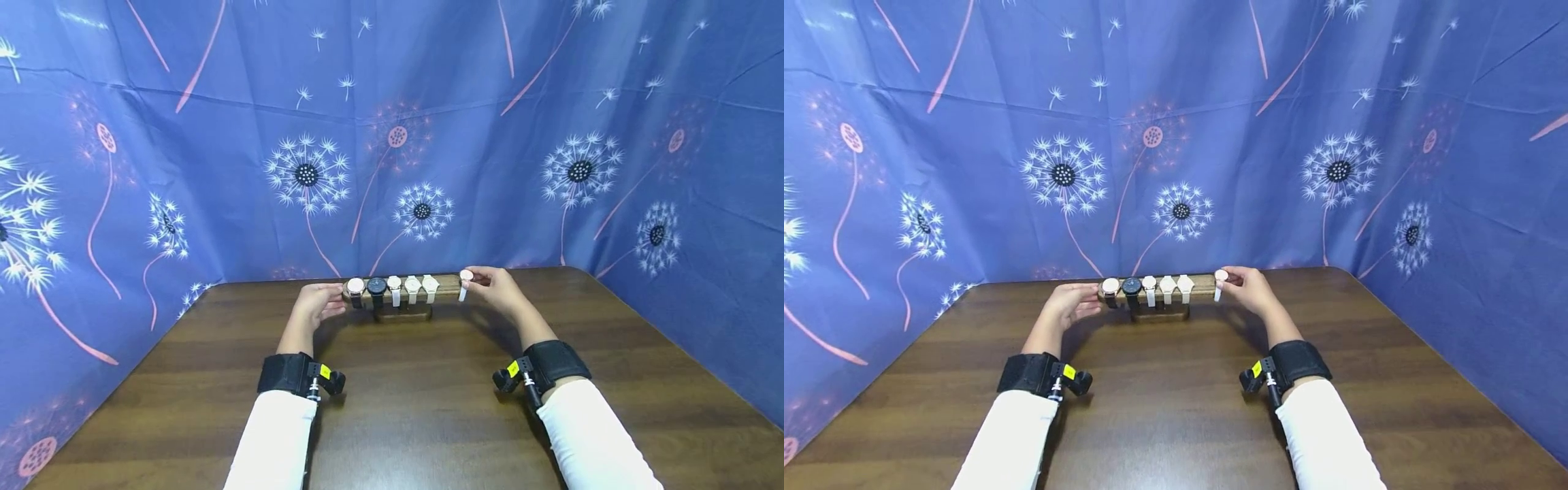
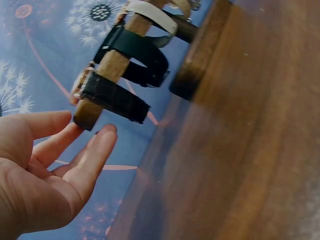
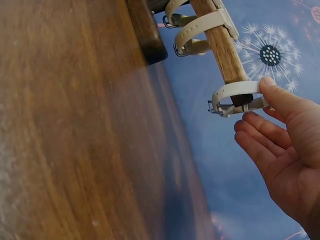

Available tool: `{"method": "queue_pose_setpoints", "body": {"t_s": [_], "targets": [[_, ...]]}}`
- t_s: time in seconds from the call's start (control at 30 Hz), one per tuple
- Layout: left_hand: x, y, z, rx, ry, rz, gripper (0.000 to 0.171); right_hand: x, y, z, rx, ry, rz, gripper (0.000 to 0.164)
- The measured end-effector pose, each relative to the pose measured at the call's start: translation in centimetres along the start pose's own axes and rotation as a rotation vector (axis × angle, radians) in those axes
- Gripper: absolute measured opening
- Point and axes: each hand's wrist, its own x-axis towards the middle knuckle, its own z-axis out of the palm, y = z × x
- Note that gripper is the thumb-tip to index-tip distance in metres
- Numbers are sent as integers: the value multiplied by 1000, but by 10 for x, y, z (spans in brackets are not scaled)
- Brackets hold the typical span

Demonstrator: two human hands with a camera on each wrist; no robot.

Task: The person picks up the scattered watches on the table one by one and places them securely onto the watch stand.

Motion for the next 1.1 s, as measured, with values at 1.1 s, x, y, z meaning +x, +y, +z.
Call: {"method": "queue_pose_setpoints", "body": {"t_s": [1.1], "targets": [[4, -1, 7, 76, 55, 22, 28, 8, -3, 22, 91, -94, -11, 54]]}}
